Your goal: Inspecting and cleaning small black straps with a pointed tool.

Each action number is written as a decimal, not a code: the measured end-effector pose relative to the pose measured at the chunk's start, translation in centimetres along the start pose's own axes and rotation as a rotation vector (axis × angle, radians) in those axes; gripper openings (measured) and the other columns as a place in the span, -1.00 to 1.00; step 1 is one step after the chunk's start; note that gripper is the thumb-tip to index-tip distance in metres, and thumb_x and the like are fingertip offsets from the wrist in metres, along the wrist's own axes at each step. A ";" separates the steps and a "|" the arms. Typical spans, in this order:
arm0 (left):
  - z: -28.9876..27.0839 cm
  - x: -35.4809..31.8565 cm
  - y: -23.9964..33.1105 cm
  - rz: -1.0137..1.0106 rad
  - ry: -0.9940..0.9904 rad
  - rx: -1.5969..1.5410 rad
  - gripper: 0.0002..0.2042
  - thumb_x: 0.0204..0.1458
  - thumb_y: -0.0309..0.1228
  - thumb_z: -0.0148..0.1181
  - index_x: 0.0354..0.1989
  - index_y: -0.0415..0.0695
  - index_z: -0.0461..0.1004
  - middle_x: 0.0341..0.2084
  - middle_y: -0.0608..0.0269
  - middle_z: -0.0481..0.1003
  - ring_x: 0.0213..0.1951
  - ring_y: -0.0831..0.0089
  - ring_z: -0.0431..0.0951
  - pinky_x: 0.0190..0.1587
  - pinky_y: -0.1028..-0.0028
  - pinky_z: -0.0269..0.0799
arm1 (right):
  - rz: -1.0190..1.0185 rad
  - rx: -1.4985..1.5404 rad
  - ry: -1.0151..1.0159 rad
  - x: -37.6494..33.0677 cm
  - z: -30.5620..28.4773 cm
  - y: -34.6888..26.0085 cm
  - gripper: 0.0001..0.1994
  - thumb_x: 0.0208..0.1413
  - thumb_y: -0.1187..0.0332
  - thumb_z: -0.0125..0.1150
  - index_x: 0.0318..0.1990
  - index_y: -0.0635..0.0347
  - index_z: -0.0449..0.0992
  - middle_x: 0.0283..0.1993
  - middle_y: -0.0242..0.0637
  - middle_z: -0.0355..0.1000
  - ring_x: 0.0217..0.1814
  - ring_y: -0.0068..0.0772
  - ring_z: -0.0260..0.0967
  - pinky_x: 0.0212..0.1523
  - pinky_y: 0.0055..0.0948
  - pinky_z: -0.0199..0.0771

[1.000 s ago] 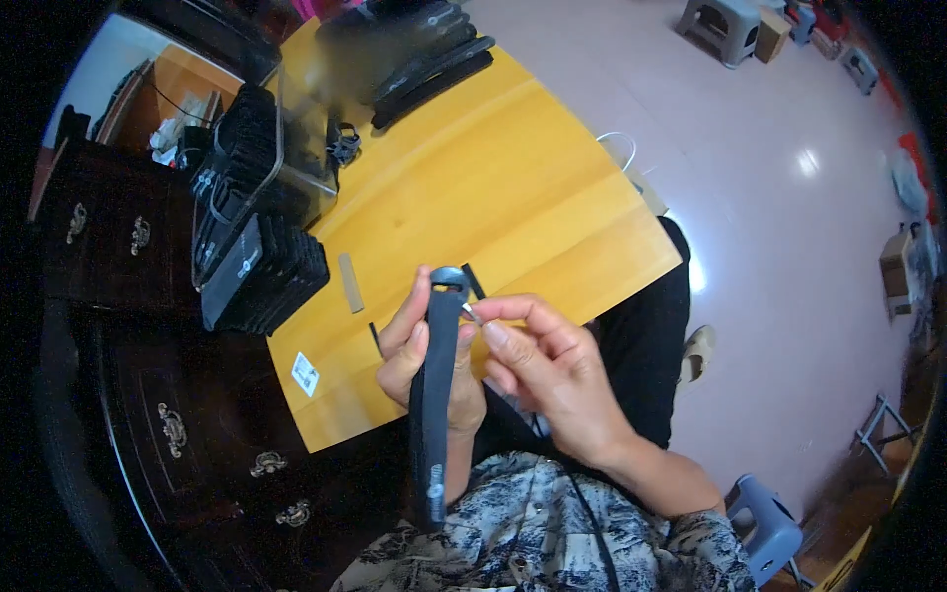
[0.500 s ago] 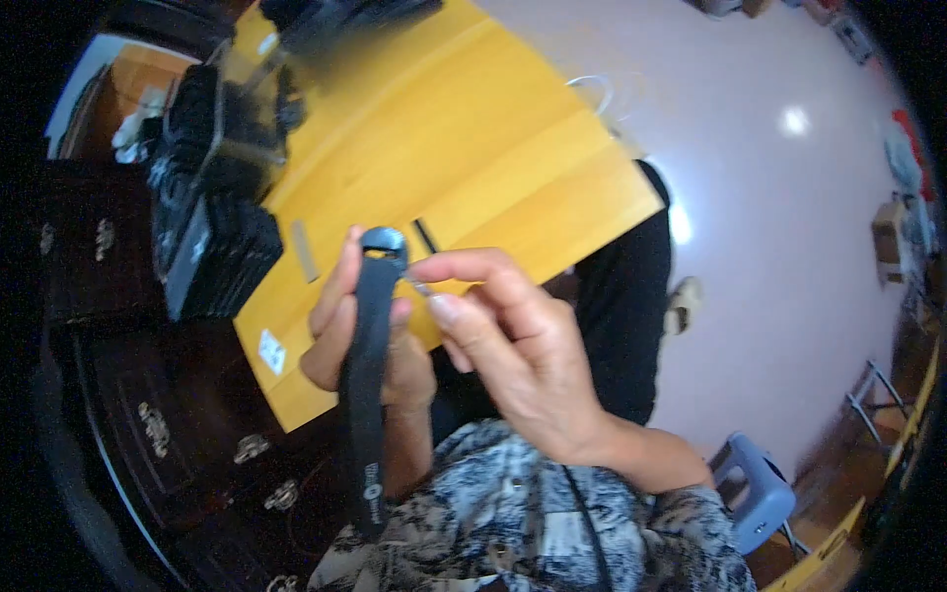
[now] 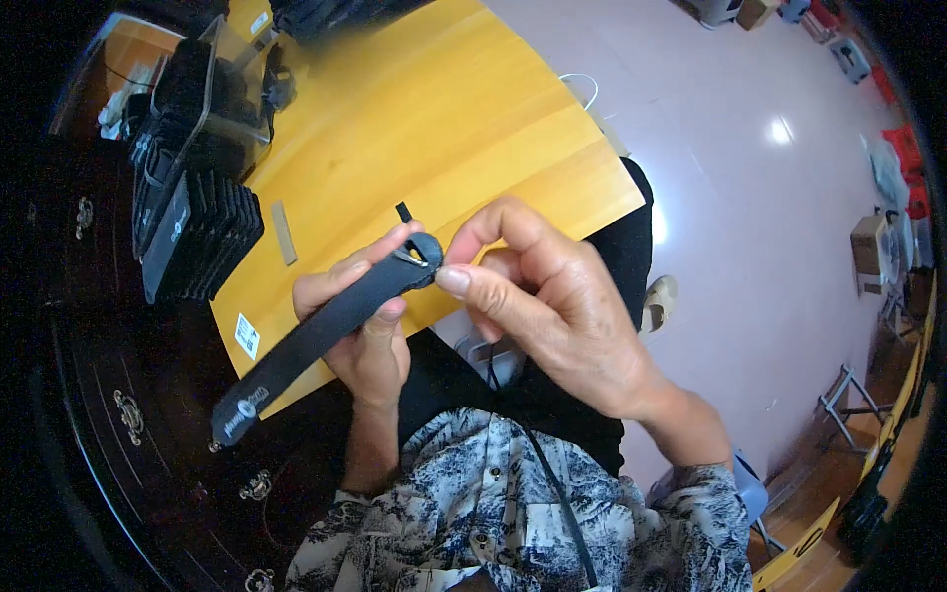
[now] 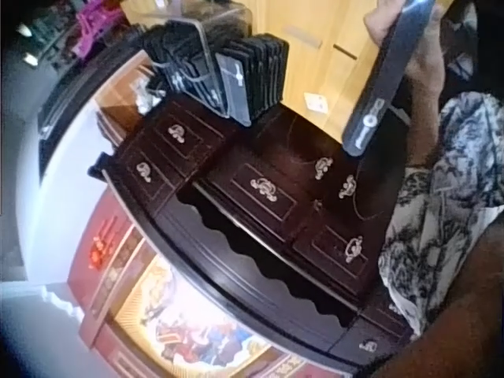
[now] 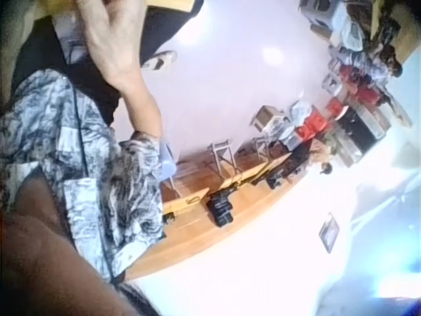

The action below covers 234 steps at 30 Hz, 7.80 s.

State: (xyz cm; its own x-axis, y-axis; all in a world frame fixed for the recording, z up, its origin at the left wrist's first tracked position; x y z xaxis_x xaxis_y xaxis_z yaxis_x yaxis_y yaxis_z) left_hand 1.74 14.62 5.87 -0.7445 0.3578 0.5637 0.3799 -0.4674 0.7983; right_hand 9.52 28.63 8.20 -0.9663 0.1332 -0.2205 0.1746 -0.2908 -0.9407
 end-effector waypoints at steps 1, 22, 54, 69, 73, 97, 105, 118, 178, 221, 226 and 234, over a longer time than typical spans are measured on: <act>-0.1 -0.1 -0.2 -0.059 -0.051 -0.068 -0.66 -0.05 -0.60 0.24 -0.15 -0.21 0.23 -0.16 -0.35 0.43 -0.07 0.00 0.50 0.00 0.21 0.43 | 0.005 -0.001 -0.003 0.2 -0.3 -0.1 -0.83 0.20 0.34 0.07 -0.17 0.23 0.33 -0.64 -0.55 0.24 -0.61 -0.77 0.13 -0.57 -0.71 0.11; 0.6 -0.2 -0.7 -0.737 -0.018 -0.492 -0.73 -0.08 -0.64 0.21 -0.17 -0.31 0.36 -0.31 0.07 0.49 -0.30 0.38 0.55 -0.24 0.46 0.54 | -0.415 -0.651 0.081 -0.9 1.0 -3.0 -0.82 0.02 0.54 0.17 -0.18 0.34 0.48 -0.40 -0.15 0.50 -0.39 -0.36 0.52 -0.44 -0.50 0.48; 1.8 -2.2 2.5 -0.979 -0.422 -0.493 -0.73 0.07 -0.20 -0.15 -0.38 -0.19 0.30 -0.59 0.27 0.31 -0.55 0.58 0.31 -0.44 0.59 0.23 | -0.311 -0.292 0.217 6.9 -1.1 -3.8 -0.73 0.08 0.19 0.20 -0.28 0.25 0.54 -0.51 -0.39 0.34 -0.40 -0.62 0.35 -0.43 -0.59 0.35; -4.5 -5.6 2.3 -1.021 -0.066 -0.461 -0.70 0.02 -0.28 -0.02 -0.20 -0.27 0.27 -0.47 0.12 0.34 -0.49 0.48 0.33 -0.38 0.50 0.28 | -0.918 -1.010 0.957 15.6 -17.4 -9.5 -0.80 0.02 0.25 0.25 -0.36 0.22 0.52 -0.51 -0.29 0.46 -0.53 -0.56 0.32 -0.44 -0.53 0.33; -4.1 -4.8 0.6 -1.019 -0.073 -0.560 -0.70 0.01 -0.28 -0.02 -0.19 -0.26 0.26 -0.48 0.13 0.34 -0.49 0.47 0.32 -0.39 0.50 0.27 | -0.886 -1.283 0.888 17.7 -11.0 -7.5 -0.77 0.02 0.18 0.20 -0.50 0.09 0.40 -0.52 -0.21 0.44 -0.51 -0.11 0.42 -0.54 -0.24 0.36; -7.2 -4.6 -1.4 -0.956 0.011 -0.542 -0.46 0.14 0.05 -0.09 -0.11 -0.30 0.25 -0.41 0.14 0.34 -0.45 0.49 0.33 -0.36 0.49 0.26 | -0.725 -1.395 0.497 29.1 3.0 1.2 -0.95 -0.05 0.44 0.04 -0.45 0.20 0.33 -0.46 -0.10 0.43 -0.47 -0.10 0.47 -0.50 -0.24 0.44; -6.7 -3.9 -1.5 -0.840 -0.062 -0.632 -0.57 0.18 -0.09 -0.06 -0.09 -0.30 0.28 -0.35 0.14 0.34 -0.36 0.41 0.40 -0.27 0.44 0.32 | -0.572 -1.162 0.411 29.3 1.8 0.7 -0.72 -0.03 0.21 0.19 -0.29 0.24 0.38 -0.40 -0.05 0.45 -0.34 0.06 0.41 -0.32 -0.11 0.37; -3.0 -1.9 1.1 -0.690 -0.070 -0.525 -0.68 0.10 -0.37 0.12 -0.06 -0.30 0.29 -0.17 -0.09 0.42 -0.30 0.31 0.52 -0.27 0.39 0.50 | -0.265 -0.359 0.296 4.7 -1.8 -2.2 -0.85 0.19 0.39 0.06 -0.21 0.32 0.39 -0.40 -0.37 0.40 -0.36 -0.64 0.34 -0.31 -0.62 0.34; -2.7 -1.2 -0.2 -0.082 0.139 0.007 -0.64 -0.03 -0.69 0.16 -0.04 -0.24 0.27 0.02 -0.24 0.30 -0.02 -0.02 0.46 0.02 0.22 0.45 | 0.072 0.073 -0.040 0.2 4.3 1.6 -0.72 0.23 0.36 0.00 0.04 0.25 0.41 -0.45 -0.50 0.31 -0.46 -0.77 0.17 -0.45 -0.76 0.21; -1.3 -1.6 -0.8 0.174 0.120 0.388 -0.68 0.06 -0.51 0.14 -0.06 -0.12 0.18 0.00 -0.18 0.27 -0.11 -0.10 0.48 -0.15 0.23 0.56 | -0.024 0.228 0.069 -0.2 4.1 3.2 -0.76 0.19 0.48 0.00 -0.01 0.33 0.41 -0.29 -0.33 0.45 -0.33 -0.58 0.38 -0.33 -0.60 0.41; -1.1 -1.5 -1.3 0.151 0.139 0.214 -0.67 0.05 -0.59 0.11 -0.02 -0.10 0.20 0.01 -0.18 0.26 -0.08 -0.09 0.48 -0.11 0.17 0.55 | 0.148 0.682 -0.060 -0.4 5.0 4.3 -0.78 0.19 0.46 0.03 -0.04 0.32 0.43 -0.32 -0.36 0.45 -0.36 -0.61 0.38 -0.41 -0.66 0.38; -1.4 -2.3 -1.9 0.130 0.141 0.229 -0.67 0.04 -0.57 0.13 -0.05 -0.14 0.20 -0.02 -0.19 0.28 -0.10 -0.10 0.47 -0.10 0.13 0.53 | -0.100 0.008 0.150 -0.2 3.1 2.8 -0.79 0.21 0.37 0.03 -0.07 0.27 0.42 -0.43 -0.45 0.39 -0.53 -0.70 0.28 -0.59 -0.75 0.24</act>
State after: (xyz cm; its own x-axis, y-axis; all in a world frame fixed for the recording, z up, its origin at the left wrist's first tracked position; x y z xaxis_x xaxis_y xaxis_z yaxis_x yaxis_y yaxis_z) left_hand 2.01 13.56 2.76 -0.7447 0.1833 0.6418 0.5788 -0.3015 0.7577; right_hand 9.59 24.87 6.35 -0.9394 0.3018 -0.1625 0.0767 -0.2768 -0.9579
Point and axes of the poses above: each hand's wrist, its own x-axis towards the middle knuckle, its own z-axis out of the palm, y = z × x, the point moved 4 cm from there along x, towards the middle knuckle
